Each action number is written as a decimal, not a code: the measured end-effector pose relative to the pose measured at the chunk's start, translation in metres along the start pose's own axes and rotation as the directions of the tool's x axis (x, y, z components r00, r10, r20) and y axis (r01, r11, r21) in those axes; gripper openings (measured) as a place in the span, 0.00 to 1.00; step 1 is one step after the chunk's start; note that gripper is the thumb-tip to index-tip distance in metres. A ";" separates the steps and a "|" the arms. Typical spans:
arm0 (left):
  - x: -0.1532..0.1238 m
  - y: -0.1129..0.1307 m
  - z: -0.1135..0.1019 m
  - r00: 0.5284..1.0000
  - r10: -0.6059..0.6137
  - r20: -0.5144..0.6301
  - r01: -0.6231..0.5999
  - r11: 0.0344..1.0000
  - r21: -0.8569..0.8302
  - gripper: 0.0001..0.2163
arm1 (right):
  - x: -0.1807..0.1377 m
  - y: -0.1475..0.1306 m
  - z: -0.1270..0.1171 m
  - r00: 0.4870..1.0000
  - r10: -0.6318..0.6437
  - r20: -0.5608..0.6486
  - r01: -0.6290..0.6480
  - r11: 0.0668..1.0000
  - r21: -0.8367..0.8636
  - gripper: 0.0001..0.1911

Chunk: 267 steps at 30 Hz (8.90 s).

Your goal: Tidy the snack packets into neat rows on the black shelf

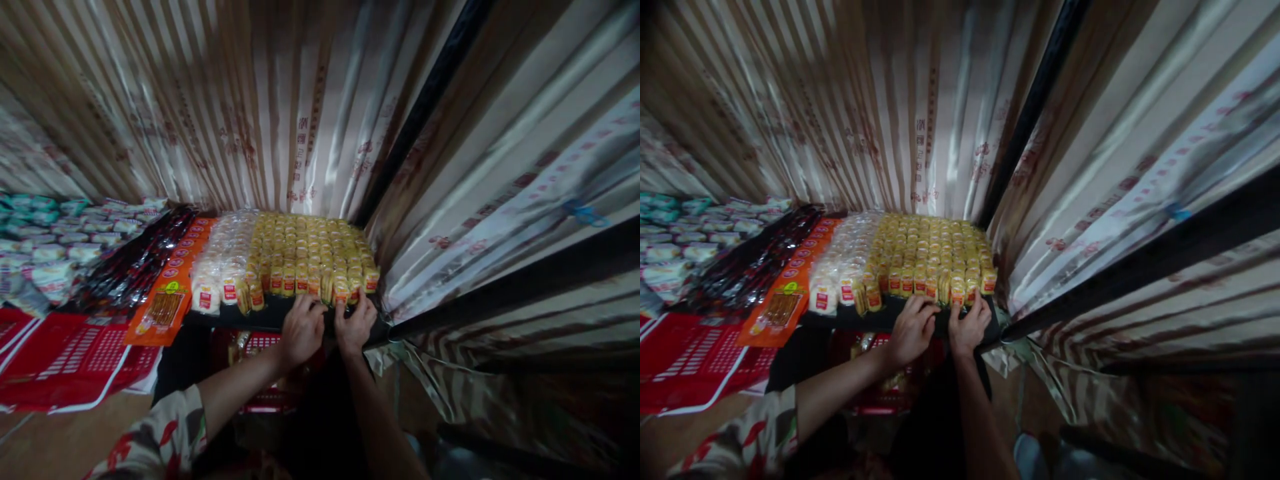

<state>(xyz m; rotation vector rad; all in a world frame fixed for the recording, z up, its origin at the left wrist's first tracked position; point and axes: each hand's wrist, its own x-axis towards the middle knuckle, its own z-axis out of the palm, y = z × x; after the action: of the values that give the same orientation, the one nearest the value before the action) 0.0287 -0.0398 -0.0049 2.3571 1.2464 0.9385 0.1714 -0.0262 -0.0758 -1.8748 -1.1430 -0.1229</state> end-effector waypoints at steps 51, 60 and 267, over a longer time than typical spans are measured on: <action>0.001 0.017 0.072 0.964 -0.086 0.251 0.130 0.978 -0.165 0.24 | 0.000 0.031 -0.007 0.994 -0.081 0.074 0.073 0.992 0.106 0.24; 0.006 0.016 0.074 0.970 -0.060 0.234 0.099 0.983 -0.158 0.22 | 0.002 0.033 -0.009 0.993 -0.024 0.119 0.004 0.985 0.170 0.24; 0.017 -0.008 0.089 0.977 0.076 0.197 -0.061 0.995 -0.081 0.21 | 0.017 0.013 -0.010 0.986 0.147 0.076 -0.150 0.988 0.037 0.24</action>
<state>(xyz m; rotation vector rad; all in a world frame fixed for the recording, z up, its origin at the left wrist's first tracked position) 0.0909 -0.0186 -0.0683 2.3816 1.0415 0.7320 0.1944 -0.0246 -0.0704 -1.9327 -1.0423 0.0538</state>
